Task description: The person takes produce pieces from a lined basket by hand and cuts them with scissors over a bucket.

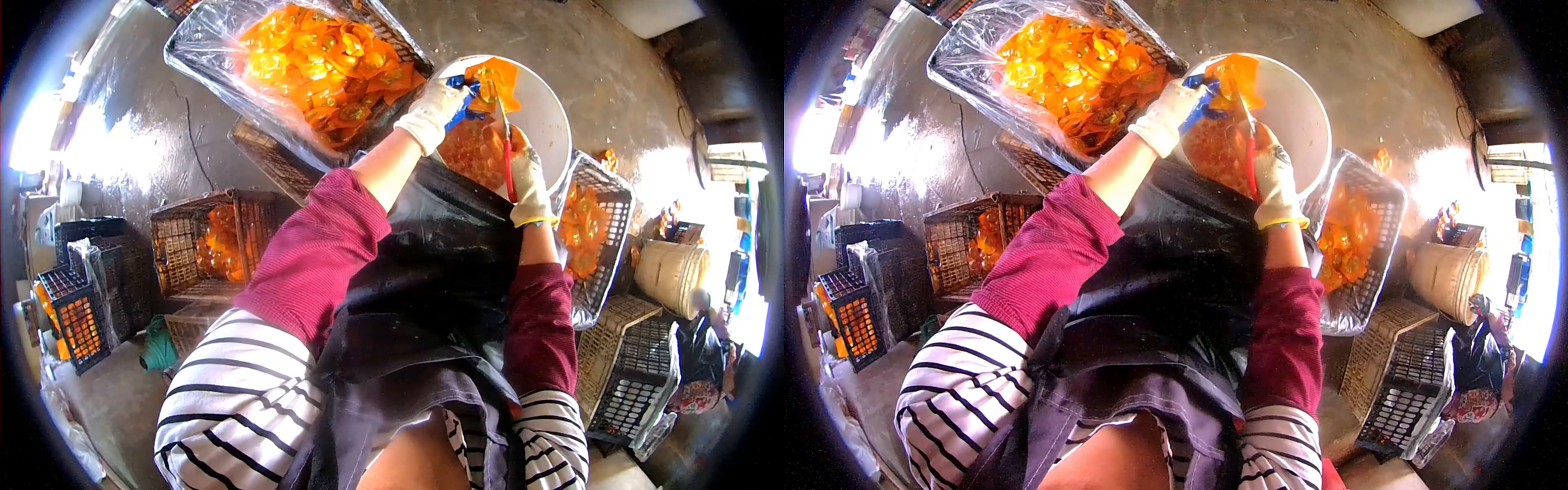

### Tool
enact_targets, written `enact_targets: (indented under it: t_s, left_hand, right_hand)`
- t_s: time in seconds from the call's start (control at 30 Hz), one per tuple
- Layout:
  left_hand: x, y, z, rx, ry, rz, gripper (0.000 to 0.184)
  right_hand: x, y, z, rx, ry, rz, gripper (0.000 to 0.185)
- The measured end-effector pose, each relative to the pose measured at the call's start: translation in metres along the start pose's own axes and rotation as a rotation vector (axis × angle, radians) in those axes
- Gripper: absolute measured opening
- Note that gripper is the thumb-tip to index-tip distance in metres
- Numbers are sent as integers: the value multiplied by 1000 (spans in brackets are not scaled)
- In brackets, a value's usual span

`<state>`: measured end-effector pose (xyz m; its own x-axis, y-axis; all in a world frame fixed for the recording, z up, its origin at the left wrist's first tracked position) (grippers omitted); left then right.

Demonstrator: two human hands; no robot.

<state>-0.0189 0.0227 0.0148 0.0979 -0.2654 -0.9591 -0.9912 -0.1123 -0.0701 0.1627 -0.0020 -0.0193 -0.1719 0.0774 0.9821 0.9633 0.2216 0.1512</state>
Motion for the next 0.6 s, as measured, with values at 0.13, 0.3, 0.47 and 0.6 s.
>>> enact_targets:
  t_s: [0.13,0.3,0.47,0.6]
  left_hand:
    - [55,2,51,-90,-113,268,28]
    - [34,0,31,-83,-219,572,28]
    - [51,1,46,-54,-50,365,31]
    - [44,-10,35,-91,-211,487,35]
  right_hand:
    - [12,2,8,-59,190,-395,35]
    - [7,9,3,-74,40,-280,35]
    - [-6,16,6,-73,9,-328,32]
    - [0,8,10,-68,221,-429,31]
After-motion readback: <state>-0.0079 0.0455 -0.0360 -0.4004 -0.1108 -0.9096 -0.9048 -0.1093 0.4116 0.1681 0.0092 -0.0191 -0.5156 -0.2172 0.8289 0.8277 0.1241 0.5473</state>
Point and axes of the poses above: each hand's wrist, its own z-axis towards the middle knuckle, its own y-axis out of the back of the hand, x = y × z, the point moved 5 cm from there along z, towards the middle knuckle, and after that the axes turned 5 degrees about y, right-handed, at the moved point
